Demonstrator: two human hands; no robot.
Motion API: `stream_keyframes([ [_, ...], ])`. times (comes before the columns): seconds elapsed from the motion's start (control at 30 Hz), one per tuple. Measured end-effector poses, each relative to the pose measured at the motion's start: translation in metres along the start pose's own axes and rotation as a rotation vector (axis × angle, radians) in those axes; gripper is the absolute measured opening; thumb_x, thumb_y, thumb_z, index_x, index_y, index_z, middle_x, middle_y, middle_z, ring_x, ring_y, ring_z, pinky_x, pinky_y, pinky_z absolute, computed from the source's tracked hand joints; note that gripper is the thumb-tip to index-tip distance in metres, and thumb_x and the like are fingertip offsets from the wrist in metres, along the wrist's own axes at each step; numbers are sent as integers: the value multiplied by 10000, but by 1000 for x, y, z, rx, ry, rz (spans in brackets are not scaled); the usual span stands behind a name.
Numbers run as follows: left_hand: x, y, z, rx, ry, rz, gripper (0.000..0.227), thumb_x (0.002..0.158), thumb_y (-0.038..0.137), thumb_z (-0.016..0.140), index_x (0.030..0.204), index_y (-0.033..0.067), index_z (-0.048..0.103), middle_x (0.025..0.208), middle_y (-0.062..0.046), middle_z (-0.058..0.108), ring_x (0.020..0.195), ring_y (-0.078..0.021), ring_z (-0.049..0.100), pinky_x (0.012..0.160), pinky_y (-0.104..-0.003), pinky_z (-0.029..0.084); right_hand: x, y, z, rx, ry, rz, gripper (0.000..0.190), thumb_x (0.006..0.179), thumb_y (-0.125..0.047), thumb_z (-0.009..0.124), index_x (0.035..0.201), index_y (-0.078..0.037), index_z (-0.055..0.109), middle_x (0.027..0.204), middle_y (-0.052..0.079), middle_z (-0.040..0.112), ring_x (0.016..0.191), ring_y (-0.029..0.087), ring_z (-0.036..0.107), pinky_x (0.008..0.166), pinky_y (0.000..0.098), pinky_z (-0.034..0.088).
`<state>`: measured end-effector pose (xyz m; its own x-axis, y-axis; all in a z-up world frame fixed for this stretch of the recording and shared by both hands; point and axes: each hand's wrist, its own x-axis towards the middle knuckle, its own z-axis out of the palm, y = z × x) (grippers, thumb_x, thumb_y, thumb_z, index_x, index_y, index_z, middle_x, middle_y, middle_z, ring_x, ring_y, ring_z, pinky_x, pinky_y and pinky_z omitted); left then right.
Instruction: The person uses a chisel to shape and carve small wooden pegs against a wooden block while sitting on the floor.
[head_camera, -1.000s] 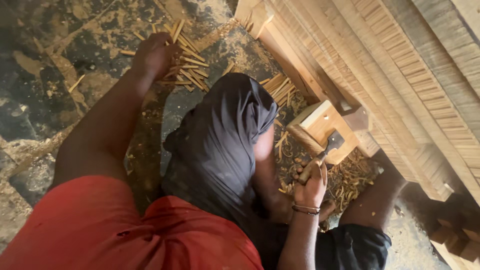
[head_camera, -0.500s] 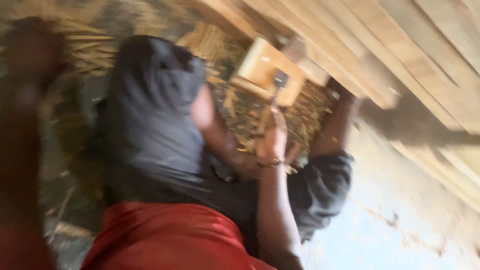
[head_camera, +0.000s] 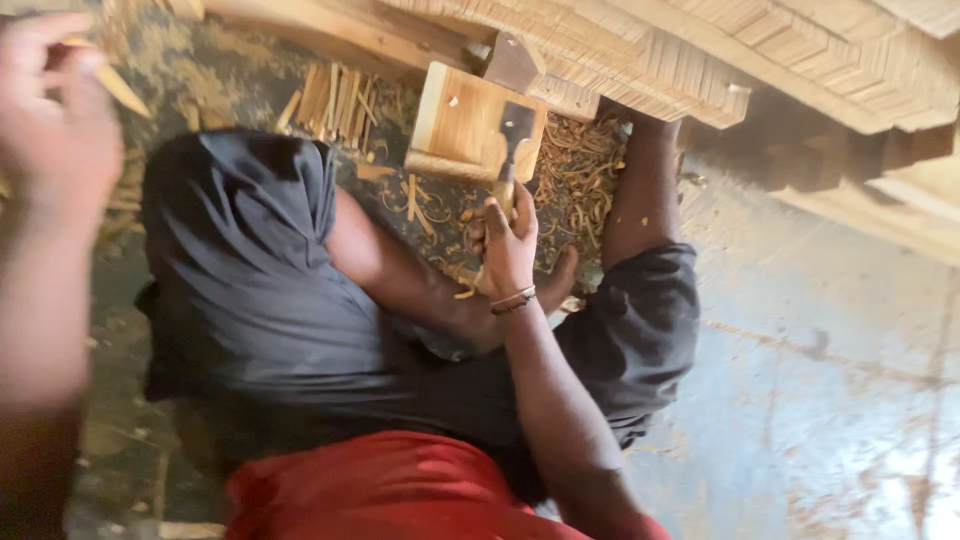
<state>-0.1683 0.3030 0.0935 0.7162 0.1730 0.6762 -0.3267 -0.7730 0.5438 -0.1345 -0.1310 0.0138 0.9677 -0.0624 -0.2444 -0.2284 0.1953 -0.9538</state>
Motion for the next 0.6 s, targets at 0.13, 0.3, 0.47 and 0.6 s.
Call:
stream_keyframes([
  [0.13,38,38,81,-534,40,-95,287,1057,-184,559,1293,-21,570,1205,-94,614,1060,-185,651,980,-290,588,9,26,31,-458,143,-315,446,980,-113,677,1388,-38,514,940,118,643,747,214,627,622,340,516],
  [0.3,80,102,170,-546,-215,-294,133,1034,24,667,1164,47,685,1023,-66,716,849,-101,735,663,-248,670,1,46,45,-518,-243,-652,552,962,-97,749,1457,-25,515,1228,229,694,1092,326,705,903,423,577],
  [0.47,90,139,257,-516,-507,-375,150,989,124,667,1131,100,710,903,-23,752,696,-91,716,590,-236,619,8,26,9,-57,29,61,522,955,-82,605,1467,-124,511,987,66,723,675,115,623,527,255,512],
  [0.6,71,135,300,-485,-583,-341,149,959,141,710,1097,87,722,902,-30,758,710,-107,717,623,-256,599,11,-2,-35,28,293,-66,425,1000,-71,595,1408,-128,489,836,2,623,586,51,547,460,199,436],
])
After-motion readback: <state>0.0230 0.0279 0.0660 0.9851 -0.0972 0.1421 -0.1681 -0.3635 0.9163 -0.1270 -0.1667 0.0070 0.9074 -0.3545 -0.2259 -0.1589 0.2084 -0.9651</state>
